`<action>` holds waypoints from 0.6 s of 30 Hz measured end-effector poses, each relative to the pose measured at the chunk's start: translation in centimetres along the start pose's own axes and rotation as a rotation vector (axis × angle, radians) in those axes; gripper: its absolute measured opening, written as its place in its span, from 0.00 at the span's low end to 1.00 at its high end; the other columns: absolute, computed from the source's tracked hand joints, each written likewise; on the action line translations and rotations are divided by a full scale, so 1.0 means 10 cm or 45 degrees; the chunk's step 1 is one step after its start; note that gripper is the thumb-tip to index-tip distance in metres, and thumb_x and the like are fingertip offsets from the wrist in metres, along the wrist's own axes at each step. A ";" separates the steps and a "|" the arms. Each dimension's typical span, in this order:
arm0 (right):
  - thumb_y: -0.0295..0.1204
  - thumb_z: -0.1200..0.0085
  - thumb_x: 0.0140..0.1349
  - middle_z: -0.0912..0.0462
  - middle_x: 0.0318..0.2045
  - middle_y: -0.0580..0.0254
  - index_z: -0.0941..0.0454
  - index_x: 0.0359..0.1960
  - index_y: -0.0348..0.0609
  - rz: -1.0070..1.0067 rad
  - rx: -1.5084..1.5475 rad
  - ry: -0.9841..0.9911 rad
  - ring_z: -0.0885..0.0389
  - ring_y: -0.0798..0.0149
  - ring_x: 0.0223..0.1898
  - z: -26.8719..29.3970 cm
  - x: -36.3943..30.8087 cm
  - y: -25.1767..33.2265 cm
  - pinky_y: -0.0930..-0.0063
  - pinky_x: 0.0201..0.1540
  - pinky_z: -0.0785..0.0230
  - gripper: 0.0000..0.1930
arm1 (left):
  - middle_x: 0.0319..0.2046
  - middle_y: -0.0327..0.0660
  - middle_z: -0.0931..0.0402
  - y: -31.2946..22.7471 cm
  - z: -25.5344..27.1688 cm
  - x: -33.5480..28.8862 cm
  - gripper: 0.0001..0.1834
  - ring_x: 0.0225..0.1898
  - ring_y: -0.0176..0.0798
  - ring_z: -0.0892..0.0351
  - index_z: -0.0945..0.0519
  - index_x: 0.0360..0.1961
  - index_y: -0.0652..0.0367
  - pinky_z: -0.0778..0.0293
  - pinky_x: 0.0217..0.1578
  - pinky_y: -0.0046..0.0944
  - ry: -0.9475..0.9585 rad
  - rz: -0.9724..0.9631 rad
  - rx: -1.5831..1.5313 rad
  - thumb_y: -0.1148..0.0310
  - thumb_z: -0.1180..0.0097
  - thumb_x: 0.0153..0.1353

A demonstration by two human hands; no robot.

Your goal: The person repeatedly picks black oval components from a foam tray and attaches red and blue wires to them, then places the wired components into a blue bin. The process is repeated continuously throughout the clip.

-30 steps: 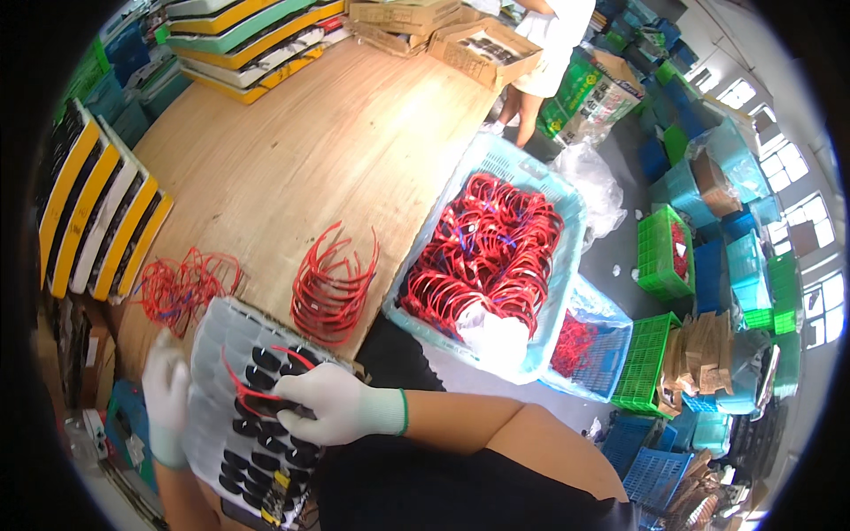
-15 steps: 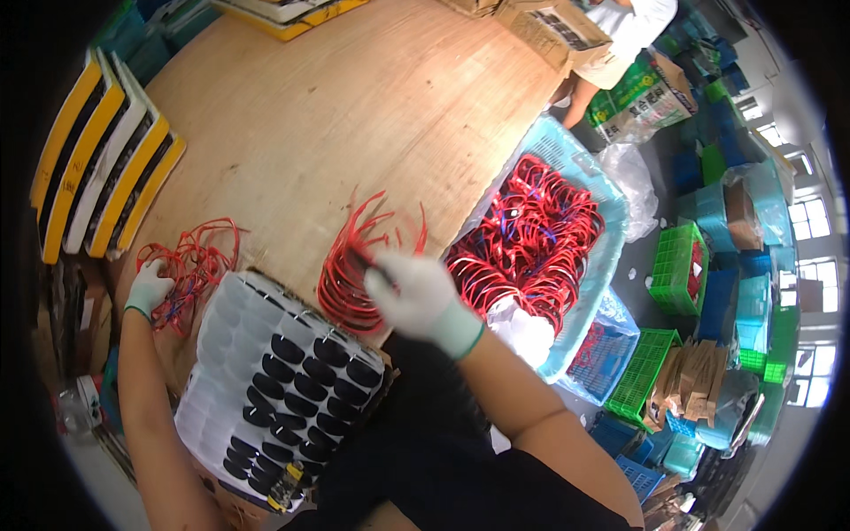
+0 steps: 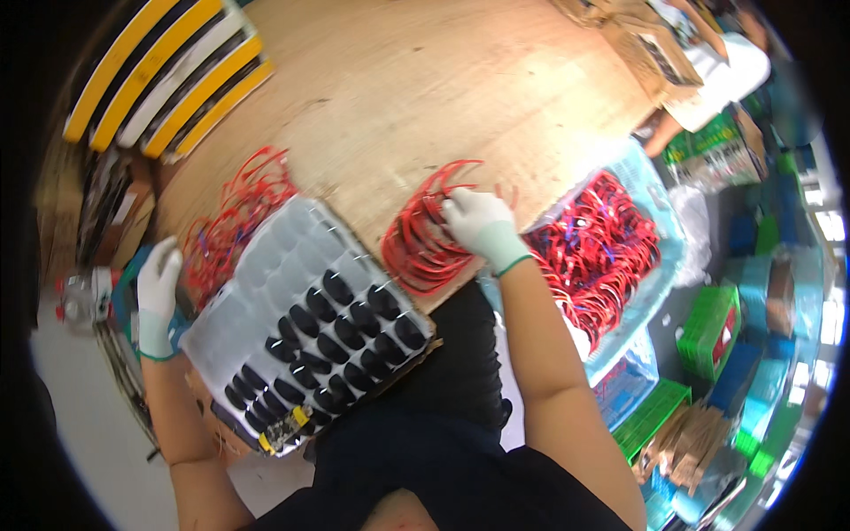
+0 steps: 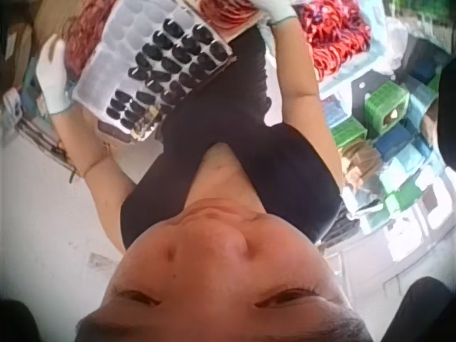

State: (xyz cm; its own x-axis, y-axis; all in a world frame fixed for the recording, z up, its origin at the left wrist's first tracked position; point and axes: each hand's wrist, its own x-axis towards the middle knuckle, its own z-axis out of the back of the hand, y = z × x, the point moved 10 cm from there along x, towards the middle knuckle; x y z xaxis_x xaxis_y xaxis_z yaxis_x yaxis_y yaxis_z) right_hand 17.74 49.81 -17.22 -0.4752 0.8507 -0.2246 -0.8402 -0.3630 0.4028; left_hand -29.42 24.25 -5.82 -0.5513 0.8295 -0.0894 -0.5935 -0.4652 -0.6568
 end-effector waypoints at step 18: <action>0.32 0.44 0.65 0.14 0.40 0.45 0.19 0.45 0.33 0.149 0.188 -0.426 0.14 0.47 0.43 0.79 -0.79 0.83 0.60 0.46 0.23 0.14 | 0.49 0.59 0.19 0.75 -0.36 -0.24 0.24 0.52 0.56 0.19 0.16 0.48 0.64 0.25 0.55 0.47 0.562 0.540 0.882 0.58 0.45 0.56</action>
State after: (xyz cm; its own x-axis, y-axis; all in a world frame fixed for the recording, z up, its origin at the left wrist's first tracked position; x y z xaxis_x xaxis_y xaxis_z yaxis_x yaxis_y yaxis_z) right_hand 16.59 43.06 -5.14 -0.4340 0.8925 0.1229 -0.7268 -0.4274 0.5376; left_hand -30.45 19.83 -13.19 -0.6135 0.5237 -0.5910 -0.6896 -0.7200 0.0779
